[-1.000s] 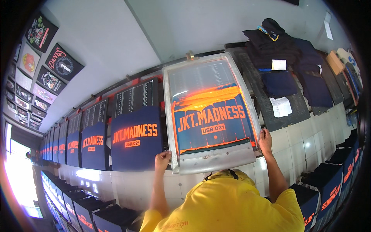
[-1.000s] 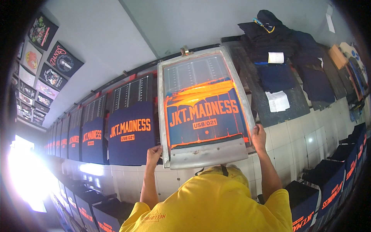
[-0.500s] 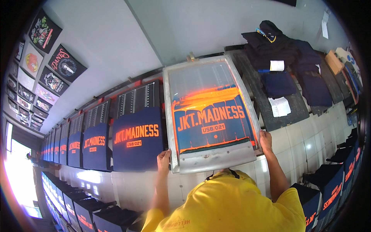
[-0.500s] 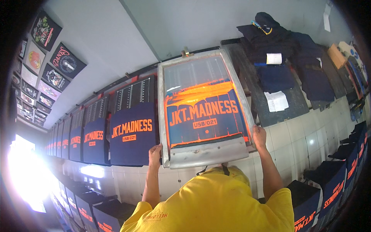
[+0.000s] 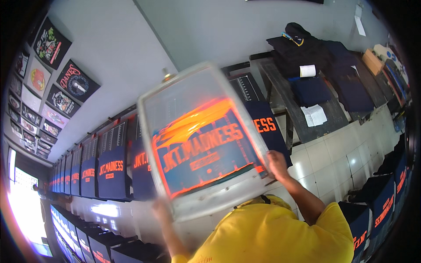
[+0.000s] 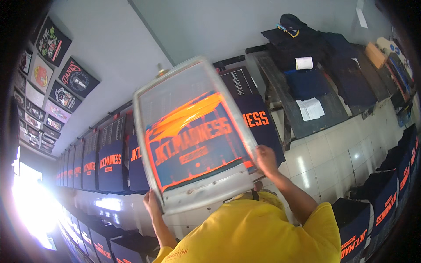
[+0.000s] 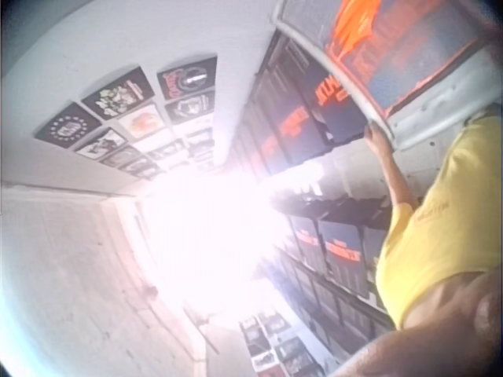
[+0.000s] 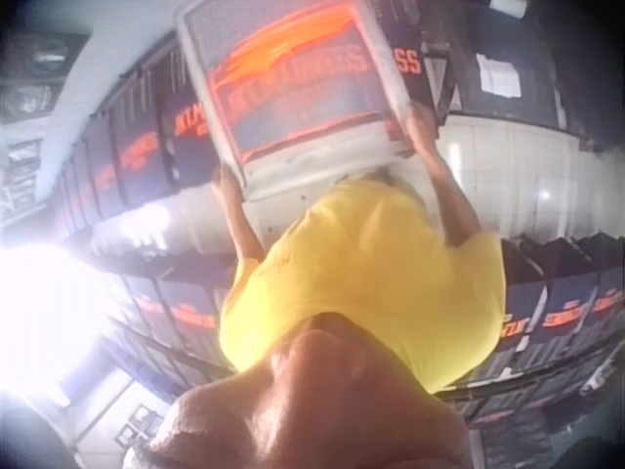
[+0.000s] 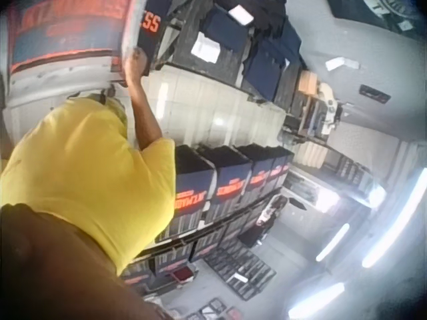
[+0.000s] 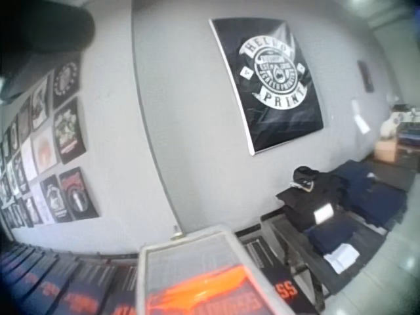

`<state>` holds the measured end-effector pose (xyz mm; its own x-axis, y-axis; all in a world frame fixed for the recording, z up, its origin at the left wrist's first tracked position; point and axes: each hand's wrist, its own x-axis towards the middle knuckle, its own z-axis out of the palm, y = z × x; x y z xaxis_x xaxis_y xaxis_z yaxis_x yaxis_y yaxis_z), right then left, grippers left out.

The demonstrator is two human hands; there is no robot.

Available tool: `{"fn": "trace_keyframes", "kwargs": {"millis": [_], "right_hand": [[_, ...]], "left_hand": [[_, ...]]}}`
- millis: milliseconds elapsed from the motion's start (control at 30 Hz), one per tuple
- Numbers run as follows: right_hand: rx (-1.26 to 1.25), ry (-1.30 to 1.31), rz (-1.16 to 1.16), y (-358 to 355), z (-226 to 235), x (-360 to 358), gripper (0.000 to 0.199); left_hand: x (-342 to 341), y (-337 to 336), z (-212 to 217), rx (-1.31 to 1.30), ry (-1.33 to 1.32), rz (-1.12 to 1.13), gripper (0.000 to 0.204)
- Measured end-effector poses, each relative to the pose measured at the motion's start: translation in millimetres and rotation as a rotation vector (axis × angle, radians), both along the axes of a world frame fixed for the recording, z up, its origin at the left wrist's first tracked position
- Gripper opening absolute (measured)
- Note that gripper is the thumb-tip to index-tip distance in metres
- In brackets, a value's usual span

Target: The person performs screen printing on a series of t-shirts by applying orange ink through a stencil with a squeegee and then lifting the frame to reveal the printed design.

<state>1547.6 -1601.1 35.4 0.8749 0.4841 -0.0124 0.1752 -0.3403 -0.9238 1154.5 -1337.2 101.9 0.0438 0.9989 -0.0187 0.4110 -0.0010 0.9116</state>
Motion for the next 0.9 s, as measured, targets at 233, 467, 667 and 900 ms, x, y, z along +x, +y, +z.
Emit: {"fn": "trace_keyframes", "kwargs": {"millis": [233, 467, 667, 900], "right_hand": [[0.077, 0.149, 0.327, 77, 9, -107, 0.035], [0.079, 0.125, 0.55, 116, 21, -177, 0.028], [0.039, 0.077, 0.606, 121, 24, -191, 0.032], [0.022, 0.053, 0.487, 98, 51, -169, 0.031]], "left_hand": [[-123, -45, 43, 0.051, 0.019, 0.266, 0.04], [-275, -99, -11, 0.045, -0.007, 0.534, 0.039], [-279, -130, -13, 0.029, 0.02, 0.575, 0.04], [-260, -106, -8, -0.006, -0.116, 0.457, 0.04]]}}
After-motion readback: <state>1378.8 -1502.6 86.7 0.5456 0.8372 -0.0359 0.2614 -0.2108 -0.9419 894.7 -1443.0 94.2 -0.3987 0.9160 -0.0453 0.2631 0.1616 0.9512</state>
